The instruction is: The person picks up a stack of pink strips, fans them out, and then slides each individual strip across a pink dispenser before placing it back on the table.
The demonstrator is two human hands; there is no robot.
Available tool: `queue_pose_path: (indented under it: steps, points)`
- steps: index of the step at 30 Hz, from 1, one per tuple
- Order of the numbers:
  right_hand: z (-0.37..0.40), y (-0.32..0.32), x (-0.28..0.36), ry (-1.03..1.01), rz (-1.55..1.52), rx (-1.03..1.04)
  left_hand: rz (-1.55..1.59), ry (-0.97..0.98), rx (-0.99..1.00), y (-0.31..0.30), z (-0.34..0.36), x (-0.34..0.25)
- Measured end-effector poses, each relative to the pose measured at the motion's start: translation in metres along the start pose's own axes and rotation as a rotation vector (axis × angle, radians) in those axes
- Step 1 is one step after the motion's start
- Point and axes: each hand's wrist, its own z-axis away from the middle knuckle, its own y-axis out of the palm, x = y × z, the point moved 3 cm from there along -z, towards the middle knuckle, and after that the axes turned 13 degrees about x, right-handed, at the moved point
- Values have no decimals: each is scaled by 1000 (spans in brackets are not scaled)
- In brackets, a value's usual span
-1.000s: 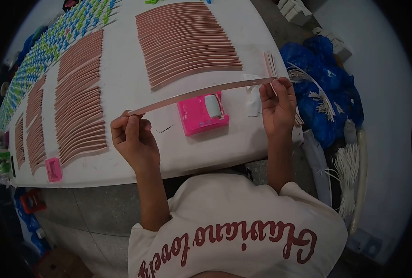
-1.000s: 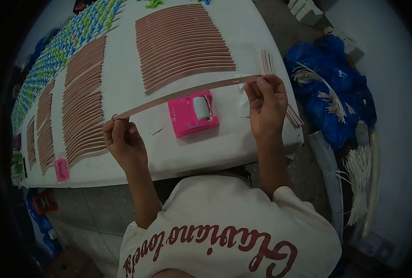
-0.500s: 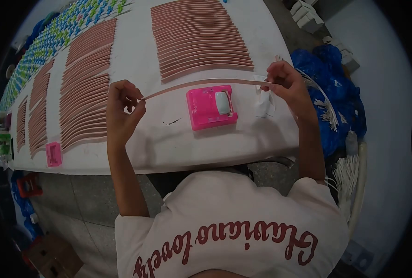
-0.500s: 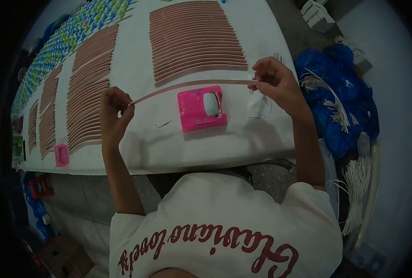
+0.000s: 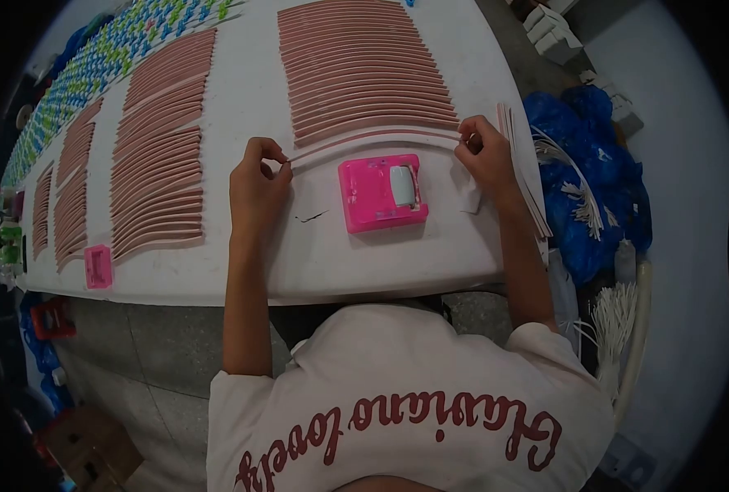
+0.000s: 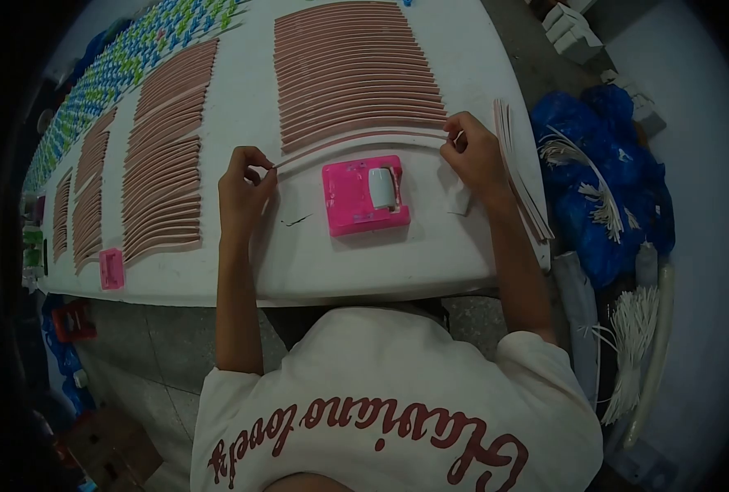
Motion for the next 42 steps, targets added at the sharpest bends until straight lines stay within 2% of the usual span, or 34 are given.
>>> queue_pose_path:
  steps: [4, 6, 15, 42]
  points:
    - [-5, 1, -9, 14, 13, -63, -13, -15, -1, 4, -4, -1]
    - [-6, 1, -7, 35, 39, -50, -41, -88, -7, 6, -5, -3]
    - [-10, 3, -9, 55, 65, -91, -118, -52, -74, 11, -9, 4]
    - [-11, 7, -8, 83, 130, -127, -202, -91, -82, 13, -11, 10]
